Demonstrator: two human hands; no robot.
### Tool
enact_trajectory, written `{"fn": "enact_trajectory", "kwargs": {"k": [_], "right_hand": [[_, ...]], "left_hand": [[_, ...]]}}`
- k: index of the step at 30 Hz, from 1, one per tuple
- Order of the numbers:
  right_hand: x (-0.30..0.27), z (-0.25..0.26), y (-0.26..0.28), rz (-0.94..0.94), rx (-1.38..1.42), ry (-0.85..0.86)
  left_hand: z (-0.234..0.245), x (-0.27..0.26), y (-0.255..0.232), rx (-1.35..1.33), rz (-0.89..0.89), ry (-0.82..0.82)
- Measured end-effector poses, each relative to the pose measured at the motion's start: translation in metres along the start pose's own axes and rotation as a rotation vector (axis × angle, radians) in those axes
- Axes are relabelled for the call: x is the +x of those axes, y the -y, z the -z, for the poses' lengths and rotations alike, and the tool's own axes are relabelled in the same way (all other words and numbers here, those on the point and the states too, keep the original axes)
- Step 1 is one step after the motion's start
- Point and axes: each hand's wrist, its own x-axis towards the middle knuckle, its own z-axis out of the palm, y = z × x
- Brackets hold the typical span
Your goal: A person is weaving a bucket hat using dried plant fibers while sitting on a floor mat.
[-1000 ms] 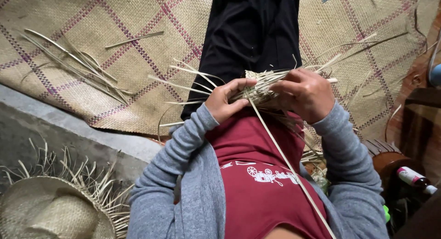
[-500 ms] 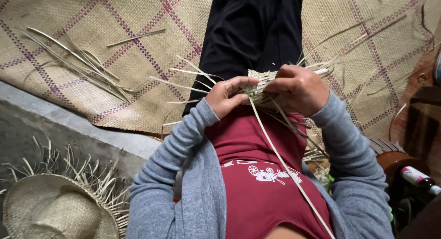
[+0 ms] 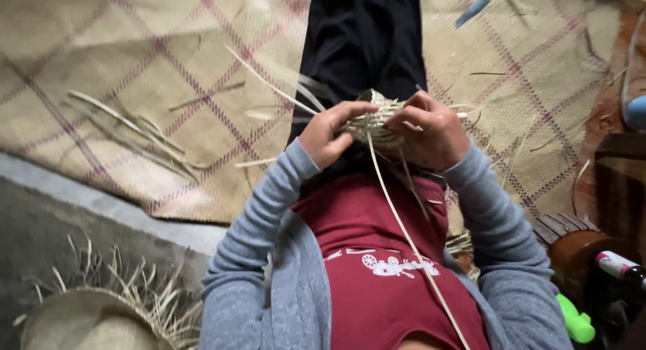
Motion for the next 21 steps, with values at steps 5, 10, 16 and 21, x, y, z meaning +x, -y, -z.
{"fn": "enact_trajectory", "kwargs": {"k": [5,10,16,21], "right_hand": [[0.007,-0.005,0.004,0.023,-0.091,-0.104],[0.007,-0.029,-0.014,0.030,-0.121,-0.150],[0.017,-0.035,-0.013,0.026,-0.179,-0.163],[0.016,-0.036,-0.005,-0.006,-0.187,-0.161]], "left_hand": [[-0.010,-0.002,0.040,0.592,-0.391,-0.199],[-0.016,0.005,0.018,0.556,-0.422,-0.439],[0.011,0.030,-0.112,-0.080,-0.222,-0.559],[0.043,0.043,-0.164,-0.107,-0.386,-0.643]]}}
